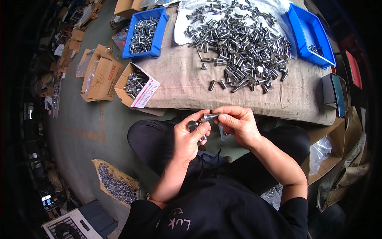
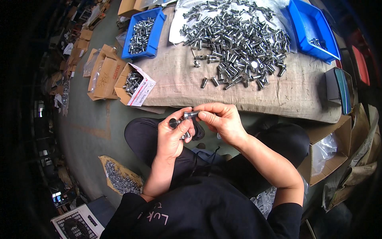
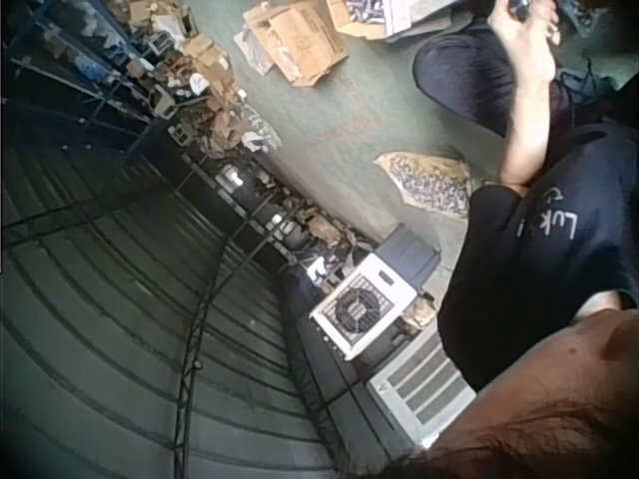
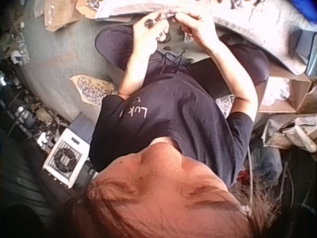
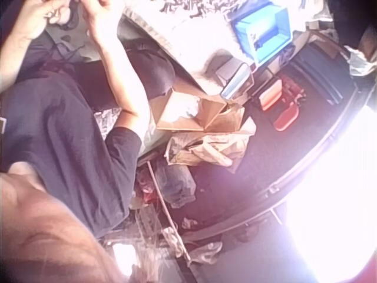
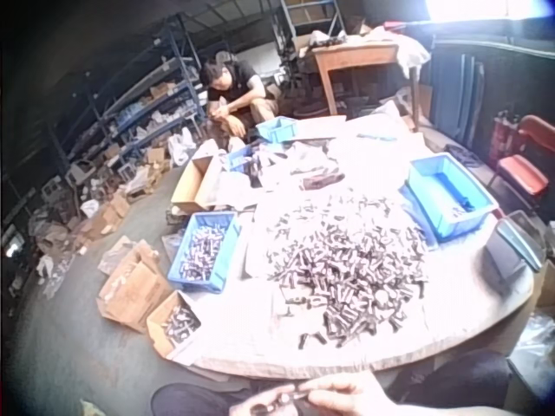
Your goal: The person gathers metal parts from a table and assembles them by inserting bolts into metal sleeves by hand.
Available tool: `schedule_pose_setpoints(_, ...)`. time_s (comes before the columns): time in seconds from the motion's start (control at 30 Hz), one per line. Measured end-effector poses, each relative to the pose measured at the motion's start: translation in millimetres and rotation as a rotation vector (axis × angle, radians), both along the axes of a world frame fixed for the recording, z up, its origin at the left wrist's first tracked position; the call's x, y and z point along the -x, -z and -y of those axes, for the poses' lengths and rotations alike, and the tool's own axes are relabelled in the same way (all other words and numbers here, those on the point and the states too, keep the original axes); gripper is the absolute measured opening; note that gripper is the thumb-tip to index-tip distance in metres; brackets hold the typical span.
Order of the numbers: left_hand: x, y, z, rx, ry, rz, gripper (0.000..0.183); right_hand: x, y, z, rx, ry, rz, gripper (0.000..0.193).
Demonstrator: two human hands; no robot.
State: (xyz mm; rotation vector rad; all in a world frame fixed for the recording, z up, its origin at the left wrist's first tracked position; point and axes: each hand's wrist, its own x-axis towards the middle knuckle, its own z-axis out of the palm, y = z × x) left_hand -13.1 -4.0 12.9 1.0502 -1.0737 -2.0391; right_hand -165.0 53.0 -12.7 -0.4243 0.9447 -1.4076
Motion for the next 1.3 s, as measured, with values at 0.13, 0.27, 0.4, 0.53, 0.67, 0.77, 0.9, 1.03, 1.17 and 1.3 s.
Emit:
schedule_pose_setpoints(0.13, -0.9, 2.3, 0.7, 0.034, 0.012, -0.018, 0.034, 2.3, 2.1, -0.6, 0.032, -0.041, -0.036, 0.02)
schedule_pose_setpoints(0.27, -0.2, 2.3, 0.9, 0.01, -0.004, -0.054, 0.033, 0.2, -0.8, 0.3, 0.07, -0.017, -0.055, 0.021)
schedule_pose_setpoints(0.4, 0.7, 1.0, -1.0, 0.008, -0.013, -0.077, 0.031, -3.8, -2.7, 1.4, 0.017, 0.027, 0.0, 0.022)
schedule_pose_setpoints(0.53, -3.1, 5.9, 1.2, 0.007, -0.012, -0.068, 0.031, -1.4, 6.3, 0.3, 0.018, 0.0, 0.117, 0.023)
schedule_pose_setpoints(0.67, -2.2, 1.8, 2.3, -0.086, 0.01, -0.109, 0.031, 2.9, 11.7, 0.2, 0.024, -0.038, 0.287, 0.018)
schedule_pose_setpoints(0.77, -3.5, 1.3, 6.3, -0.249, 0.003, -0.185, 0.03, 2.6, -0.5, 4.5, -0.048, 0.018, 0.419, 0.013)
schedule_pose_setpoints(0.9, -3.4, 7.4, 7.9, -0.342, -0.036, -0.226, 0.028, 1.0, 5.9, 2.9, -0.086, -0.053, 0.333, 0.01)
schedule_pose_setpoints(1.03, -1.4, 13.7, 3.3, -0.289, -0.131, -0.192, 0.026, -10.2, -3.3, 0.0, -0.014, -0.161, -0.167, 0.018)
schedule_pose_setpoints(1.17, 3.5, 16.1, -1.2, -0.247, -0.177, -0.129, 0.024, -14.8, -0.7, -1.1, 0.023, -0.113, -0.259, 0.02)
schedule_pose_setpoints(1.3, 8.3, 16.0, -7.4, -0.252, -0.206, -0.053, 0.023, -14.3, -2.7, -0.6, 0.064, -0.118, -0.809, 0.02)
